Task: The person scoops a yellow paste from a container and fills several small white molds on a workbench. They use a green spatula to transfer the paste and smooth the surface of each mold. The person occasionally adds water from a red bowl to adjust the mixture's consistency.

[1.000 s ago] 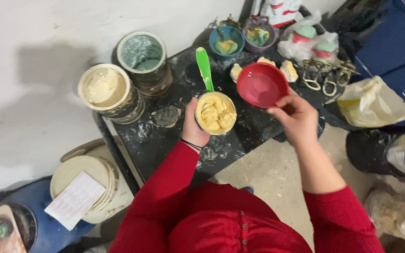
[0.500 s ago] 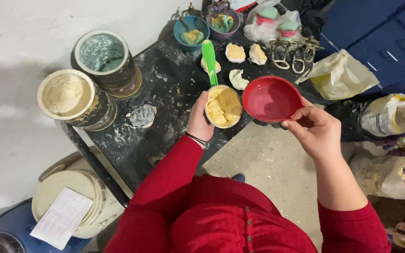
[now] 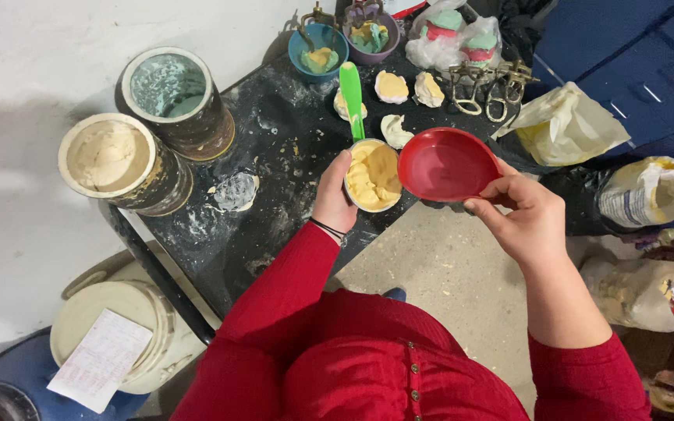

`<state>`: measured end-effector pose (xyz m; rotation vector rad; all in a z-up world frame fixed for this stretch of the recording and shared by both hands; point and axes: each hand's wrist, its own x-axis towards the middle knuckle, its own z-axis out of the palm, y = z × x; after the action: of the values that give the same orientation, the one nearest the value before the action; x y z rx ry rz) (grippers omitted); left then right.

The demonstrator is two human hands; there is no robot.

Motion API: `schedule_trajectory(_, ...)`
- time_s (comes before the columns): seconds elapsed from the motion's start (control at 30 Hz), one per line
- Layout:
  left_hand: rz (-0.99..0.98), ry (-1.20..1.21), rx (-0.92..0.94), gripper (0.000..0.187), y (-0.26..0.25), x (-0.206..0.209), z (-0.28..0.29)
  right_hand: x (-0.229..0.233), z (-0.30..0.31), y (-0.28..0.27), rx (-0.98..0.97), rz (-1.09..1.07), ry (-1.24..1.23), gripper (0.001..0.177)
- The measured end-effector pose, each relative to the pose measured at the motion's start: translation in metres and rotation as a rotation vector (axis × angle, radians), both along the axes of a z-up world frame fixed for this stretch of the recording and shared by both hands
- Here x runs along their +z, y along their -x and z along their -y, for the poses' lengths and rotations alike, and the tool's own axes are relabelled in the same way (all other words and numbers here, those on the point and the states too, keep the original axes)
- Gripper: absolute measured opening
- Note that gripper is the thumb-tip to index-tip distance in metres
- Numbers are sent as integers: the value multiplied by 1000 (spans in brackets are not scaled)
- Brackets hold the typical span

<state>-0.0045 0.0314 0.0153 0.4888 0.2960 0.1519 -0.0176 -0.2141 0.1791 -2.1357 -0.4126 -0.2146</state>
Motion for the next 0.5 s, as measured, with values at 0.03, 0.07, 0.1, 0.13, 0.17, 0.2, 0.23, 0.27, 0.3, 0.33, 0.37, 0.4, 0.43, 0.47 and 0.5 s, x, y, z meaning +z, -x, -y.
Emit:
schedule_trajectory(0.03, 0, 1, 3, 48, 0, 0, 0, 0, -1, -1, 3, 0, 1, 22)
schedule_trajectory(0.07, -6, 7, 16, 46, 0, 0, 1, -1, -2, -2, 10, 13, 8, 22)
schedule_trajectory(0.1, -11, 13, 29, 45, 0, 0, 1, -1, -3, -3, 18, 27, 15, 21)
schedule_trajectory(0.13, -11, 14, 32, 45, 2, 10, 1, 0, -3, -3, 21, 28, 16, 21)
schedule_trajectory(0.17, -10, 14, 27, 45, 5, 20, 1, 1, -4, -3, 21, 37, 31, 21)
schedule_trajectory(0.2, -9, 14, 21, 44, 8, 30, 1, 1, -4, -3, 21, 47, 46, 21)
schedule_trajectory(0.23, -9, 14, 23, 44, 9, 30, 0, 3, -7, -3, 23, 47, 46, 21)
schedule_trajectory(0.27, -17, 14, 28, 44, 9, 30, 0, 5, -9, -3, 26, 47, 44, 22)
schedule_trajectory(0.3, -24, 14, 32, 43, 10, 29, -1, 7, -11, -2, 30, 47, 42, 22)
schedule_trajectory(0.33, -24, 14, 34, 43, 9, 28, -1, 6, -11, -3, 32, 47, 42, 22)
schedule_trajectory(0.37, -18, 3, 24, 43, 8, 27, -1, 4, -11, -3, 32, 74, 58, 22)
schedule_trajectory(0.4, -12, -9, 14, 44, 7, 26, -1, 3, -10, -3, 31, 101, 73, 22)
schedule_trajectory(0.43, -12, -9, 15, 44, 7, 24, -2, 1, -10, -5, 32, 101, 73, 22)
schedule_trajectory(0.47, -19, -8, 15, 44, 7, 22, -2, -1, -9, -6, 29, 111, 98, 22)
schedule_trajectory(0.5, -26, -7, 15, 44, 6, 19, -2, -3, -8, -8, 26, 122, 122, 21)
